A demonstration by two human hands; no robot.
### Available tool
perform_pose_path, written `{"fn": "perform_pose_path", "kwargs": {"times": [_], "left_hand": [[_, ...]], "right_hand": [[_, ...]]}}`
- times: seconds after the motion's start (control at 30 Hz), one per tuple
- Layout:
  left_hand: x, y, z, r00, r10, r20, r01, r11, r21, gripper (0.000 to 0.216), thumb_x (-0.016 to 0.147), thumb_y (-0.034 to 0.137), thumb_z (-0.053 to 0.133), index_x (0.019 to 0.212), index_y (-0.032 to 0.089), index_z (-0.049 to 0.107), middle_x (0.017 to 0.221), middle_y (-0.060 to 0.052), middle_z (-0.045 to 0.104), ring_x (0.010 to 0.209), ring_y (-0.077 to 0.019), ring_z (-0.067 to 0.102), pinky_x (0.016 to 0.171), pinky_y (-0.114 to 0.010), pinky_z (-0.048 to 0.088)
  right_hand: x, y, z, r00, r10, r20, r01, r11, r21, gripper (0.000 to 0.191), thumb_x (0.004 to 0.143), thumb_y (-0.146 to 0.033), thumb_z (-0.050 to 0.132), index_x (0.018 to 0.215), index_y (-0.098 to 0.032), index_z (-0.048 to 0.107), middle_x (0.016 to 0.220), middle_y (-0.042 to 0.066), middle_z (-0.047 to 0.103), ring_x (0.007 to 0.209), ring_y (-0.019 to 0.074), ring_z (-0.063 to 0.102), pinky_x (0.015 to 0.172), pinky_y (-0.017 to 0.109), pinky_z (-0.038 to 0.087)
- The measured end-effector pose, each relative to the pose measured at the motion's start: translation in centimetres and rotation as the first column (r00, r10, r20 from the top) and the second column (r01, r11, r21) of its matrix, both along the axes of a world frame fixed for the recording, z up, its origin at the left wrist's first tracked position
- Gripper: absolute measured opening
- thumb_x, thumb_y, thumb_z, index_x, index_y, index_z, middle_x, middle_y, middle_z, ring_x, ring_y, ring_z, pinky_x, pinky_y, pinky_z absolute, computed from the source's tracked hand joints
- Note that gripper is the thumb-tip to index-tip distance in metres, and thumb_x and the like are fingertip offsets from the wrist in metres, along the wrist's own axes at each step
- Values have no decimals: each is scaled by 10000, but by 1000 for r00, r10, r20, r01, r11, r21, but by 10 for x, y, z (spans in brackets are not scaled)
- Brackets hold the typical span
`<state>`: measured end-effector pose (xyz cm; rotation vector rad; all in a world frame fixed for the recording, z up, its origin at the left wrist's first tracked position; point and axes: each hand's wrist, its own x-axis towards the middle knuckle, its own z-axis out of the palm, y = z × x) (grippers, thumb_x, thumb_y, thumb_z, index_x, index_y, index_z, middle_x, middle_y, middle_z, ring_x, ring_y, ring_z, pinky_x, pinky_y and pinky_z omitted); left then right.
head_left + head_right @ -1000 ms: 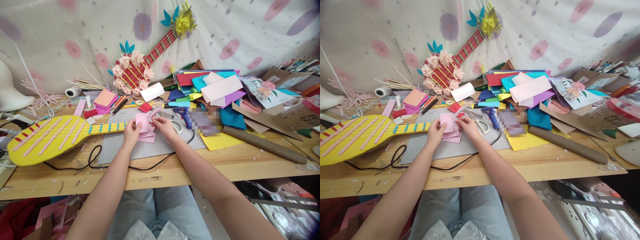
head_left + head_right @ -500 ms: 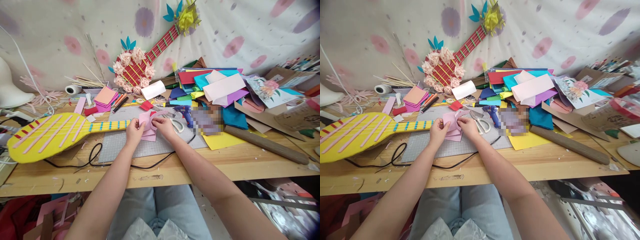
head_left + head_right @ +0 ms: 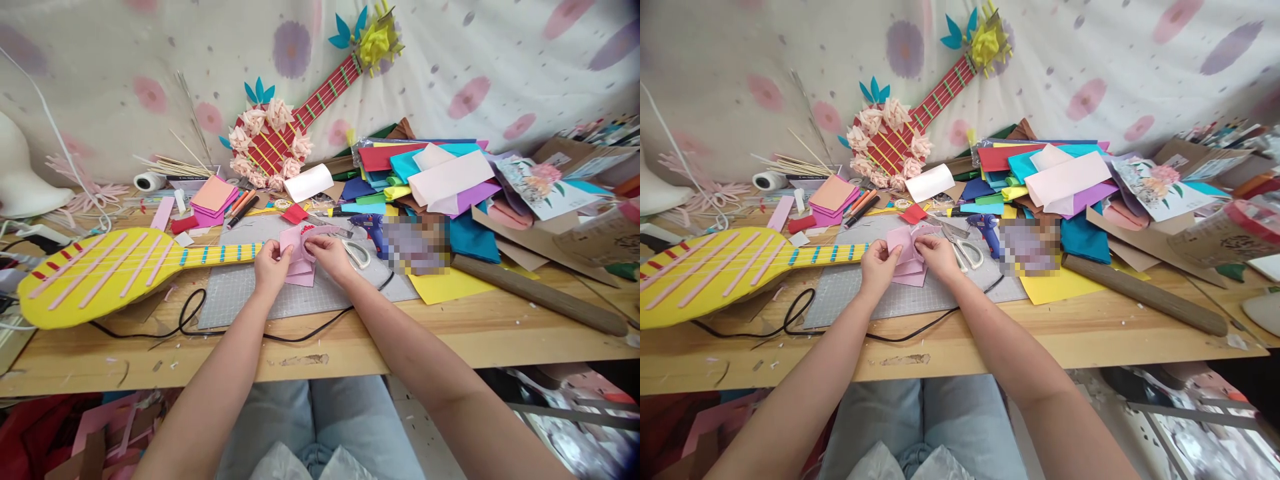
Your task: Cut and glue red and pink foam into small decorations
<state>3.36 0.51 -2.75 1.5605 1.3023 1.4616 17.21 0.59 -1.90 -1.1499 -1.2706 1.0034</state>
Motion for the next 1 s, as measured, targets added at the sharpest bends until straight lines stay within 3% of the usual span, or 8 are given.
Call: {"fn": "perform_pose_path", "kwargs": {"times": [0.23, 0.4, 0.57, 0.67, 0.87, 1.0], "left_hand": [[1, -1, 0, 1000, 18, -13, -18, 1000, 18, 195, 687, 312, 601, 620, 182, 474, 567, 35, 486, 521, -90, 426, 495, -212, 325], [1, -1, 2, 1000, 7, -24, -6, 999, 46, 174, 725, 330, 582, 677, 184, 501, 625, 18, 557, 567, -105, 507, 549, -222, 392], [-7, -6, 13, 987, 59, -147, -3, 936, 352, 71, 771, 257, 556, 746, 191, 549, 875, -32, 646, 870, -148, 593, 801, -292, 444], [-12, -8, 16, 983, 70, -170, 21, 876, 483, 22, 778, 183, 533, 773, 192, 553, 994, -50, 632, 1008, -160, 567, 897, -343, 421], [-15, -10, 14, 978, 163, -133, -54, 804, 592, 96, 758, 122, 528, 815, 192, 562, 1019, -67, 593, 1023, -166, 547, 895, -369, 433], [-15, -12, 18, 958, 179, -223, -13, 807, 590, 109, 751, 102, 506, 786, 192, 557, 970, -64, 608, 977, -168, 561, 880, -369, 436]], "right_hand": [[1, 2, -1, 1000, 11, -7, -11, 1000, 12, 146, 628, -282, 556, 638, -160, 635, 636, -11, 612, 632, 120, 538, 652, 256, 416], [8, 2, 4, 997, 19, -75, -23, 998, -53, 149, 612, -289, 614, 680, -167, 668, 703, 7, 662, 707, 148, 596, 720, 291, 460], [15, 2, 5, 926, 189, -327, -202, 979, -5, 334, 631, -322, 679, 945, -209, 675, 996, 40, 680, 961, 185, 616, 912, 344, 439], [21, 6, -1, 922, 181, -342, -173, 983, 54, 374, 635, -326, 703, 993, -226, 659, 1043, 31, 671, 1033, 177, 593, 986, 352, 389], [25, 3, 0, 927, 179, -328, -188, 982, 6, 424, 636, -432, 694, 995, -210, 659, 1075, 58, 659, 1029, 190, 595, 970, 374, 413], [22, -5, 12, 876, 233, -423, -260, 966, -5, 407, 640, -444, 696, 972, -211, 671, 1060, 60, 664, 1048, 196, 586, 975, 381, 414]]}}
